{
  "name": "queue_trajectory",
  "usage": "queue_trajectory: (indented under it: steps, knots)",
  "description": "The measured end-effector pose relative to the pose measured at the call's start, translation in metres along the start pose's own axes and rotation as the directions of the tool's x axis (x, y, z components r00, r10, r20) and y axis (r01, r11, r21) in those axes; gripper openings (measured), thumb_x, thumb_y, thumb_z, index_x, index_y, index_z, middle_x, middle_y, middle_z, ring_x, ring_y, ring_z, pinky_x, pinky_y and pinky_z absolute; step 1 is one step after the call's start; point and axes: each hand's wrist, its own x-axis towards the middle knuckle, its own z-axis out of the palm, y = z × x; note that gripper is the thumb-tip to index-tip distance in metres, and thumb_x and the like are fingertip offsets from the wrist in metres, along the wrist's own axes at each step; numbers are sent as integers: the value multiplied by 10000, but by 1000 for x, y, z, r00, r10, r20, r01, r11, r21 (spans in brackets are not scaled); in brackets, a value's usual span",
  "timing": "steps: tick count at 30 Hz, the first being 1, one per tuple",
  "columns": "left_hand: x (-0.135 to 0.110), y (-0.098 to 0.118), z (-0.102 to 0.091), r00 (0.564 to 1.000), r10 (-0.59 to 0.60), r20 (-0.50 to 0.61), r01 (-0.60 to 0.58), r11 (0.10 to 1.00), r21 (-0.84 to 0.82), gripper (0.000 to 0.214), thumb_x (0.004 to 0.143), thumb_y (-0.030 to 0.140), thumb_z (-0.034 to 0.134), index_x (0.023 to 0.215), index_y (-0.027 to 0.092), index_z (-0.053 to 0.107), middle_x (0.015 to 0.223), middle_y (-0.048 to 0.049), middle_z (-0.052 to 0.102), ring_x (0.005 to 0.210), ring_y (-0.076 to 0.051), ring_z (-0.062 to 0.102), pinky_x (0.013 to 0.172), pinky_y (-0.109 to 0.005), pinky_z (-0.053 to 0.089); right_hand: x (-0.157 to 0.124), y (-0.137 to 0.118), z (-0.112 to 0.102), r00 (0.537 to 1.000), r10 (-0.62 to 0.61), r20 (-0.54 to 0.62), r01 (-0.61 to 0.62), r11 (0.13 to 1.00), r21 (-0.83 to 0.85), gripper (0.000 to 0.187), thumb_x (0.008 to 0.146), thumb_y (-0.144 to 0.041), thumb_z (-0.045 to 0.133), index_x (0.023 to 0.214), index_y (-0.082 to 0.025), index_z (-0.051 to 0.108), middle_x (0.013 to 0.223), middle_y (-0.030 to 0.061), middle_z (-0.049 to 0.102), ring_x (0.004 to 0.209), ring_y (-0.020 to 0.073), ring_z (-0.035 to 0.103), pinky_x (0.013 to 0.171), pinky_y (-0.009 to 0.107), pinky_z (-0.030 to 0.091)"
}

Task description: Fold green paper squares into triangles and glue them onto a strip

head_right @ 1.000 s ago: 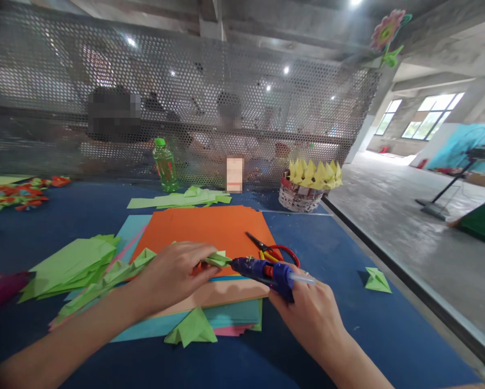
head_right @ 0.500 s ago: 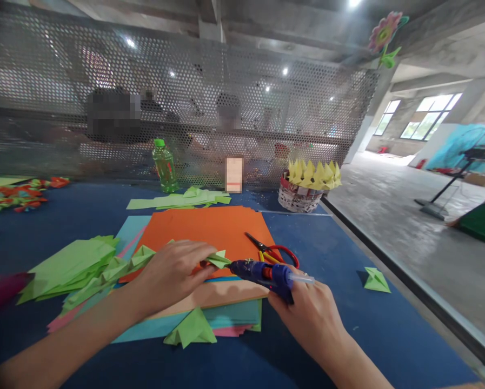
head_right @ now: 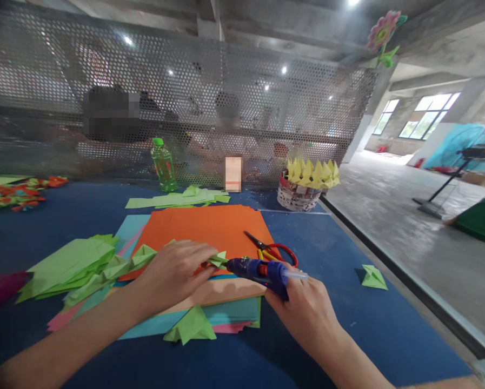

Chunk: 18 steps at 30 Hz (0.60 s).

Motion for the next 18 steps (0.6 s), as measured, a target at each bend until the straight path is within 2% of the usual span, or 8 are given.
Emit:
queue_trajectory:
  steps: [9,15,18]
  knots:
    - [0,-4,1,1000,0,-10,0,1000,6,78,939,185,564,932,184,642,809,-32,705,684,-224,627,596,-314,359,0,0,0,999,-25,-34,26,1000,15,295,937,-245,437,662,-229,543,443,-9,569,403,171,606,470,251,378]
    - [-1,-6,-2,1000,-23,-7,22,1000,-17,85,952,212,556,932,190,636,833,-32,711,725,-219,642,605,-306,362,-4,4,2,1000,-2,7,2,999,38,236,899,-267,516,672,-225,565,480,0,608,442,178,631,494,249,402]
    - [-1,-8,-3,1000,-25,3,25,999,-36,124,981,243,531,921,193,627,805,-22,695,706,-206,636,594,-302,351,-4,5,2,1000,10,13,-11,1000,16,238,905,-261,494,687,-221,582,499,14,630,454,187,643,491,253,408]
